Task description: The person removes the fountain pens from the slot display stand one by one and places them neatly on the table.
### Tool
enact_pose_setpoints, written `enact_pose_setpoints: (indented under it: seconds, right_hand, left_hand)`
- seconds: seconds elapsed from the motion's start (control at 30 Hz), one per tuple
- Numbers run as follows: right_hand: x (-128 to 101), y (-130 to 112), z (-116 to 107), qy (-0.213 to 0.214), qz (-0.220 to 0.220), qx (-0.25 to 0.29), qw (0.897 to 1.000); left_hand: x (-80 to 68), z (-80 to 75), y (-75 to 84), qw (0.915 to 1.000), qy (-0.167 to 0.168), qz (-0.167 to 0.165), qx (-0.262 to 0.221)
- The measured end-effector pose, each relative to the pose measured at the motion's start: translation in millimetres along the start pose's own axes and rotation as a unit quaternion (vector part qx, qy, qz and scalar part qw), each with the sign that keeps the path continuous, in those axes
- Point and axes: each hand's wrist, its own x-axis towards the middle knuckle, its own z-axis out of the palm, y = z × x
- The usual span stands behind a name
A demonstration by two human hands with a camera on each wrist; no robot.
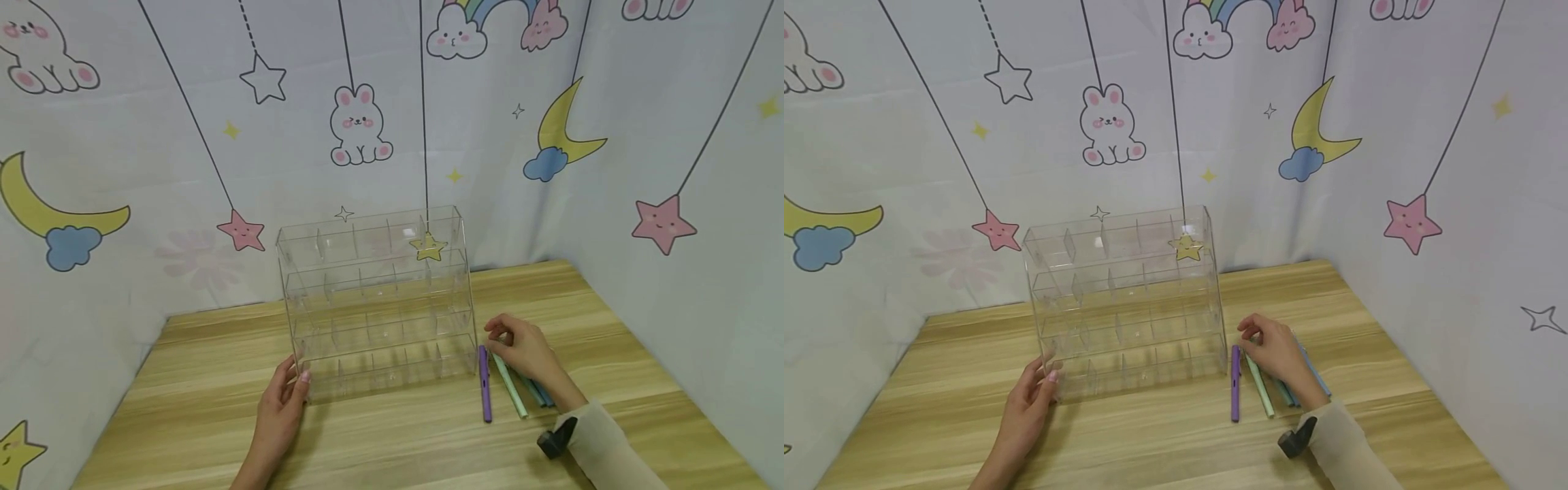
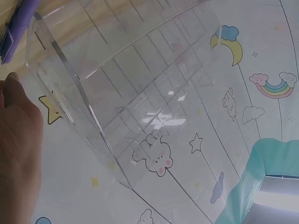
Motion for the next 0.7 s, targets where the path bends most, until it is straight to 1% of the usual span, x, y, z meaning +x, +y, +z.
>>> enact_pose_setpoints:
  seconds: [0.1, 0.2, 0.37, 0.53, 0.7]
  right_hand:
    - [-2.6, -1.7, 1.8, -0.027, -0.017, -0.006, 0.999]
    - [-3.3, -2.6, 3.7, -0.039, -0.027, 0.000, 0.999]
    - [-3.6, -2.1, 4.8, -0.040, -0.028, 0.000, 0.999]
    - [-3.1, -1.4, 5.0, -0.040, -0.019, -0.008, 0.999]
    - [-2.6, 1.1, 6.2, -0.029, -0.023, -0.012, 0.999]
  left_hand:
    - [0.1, -0.2, -0.1, 1.0000, -0.002, 0.001, 0.003]
    - [0.6, -0.5, 0.4, 1.0000, -0.005, 0.004, 0.002]
    - [1.1, 0.0, 1.6, 1.0000, -0.005, 0.006, 0.000]
    - [0.1, 0.4, 1.6, 1.0000, -0.003, 0.006, 0.002]
    - [-0.7, 0.4, 1.8, 1.0000, -0.004, 0.003, -0.001]
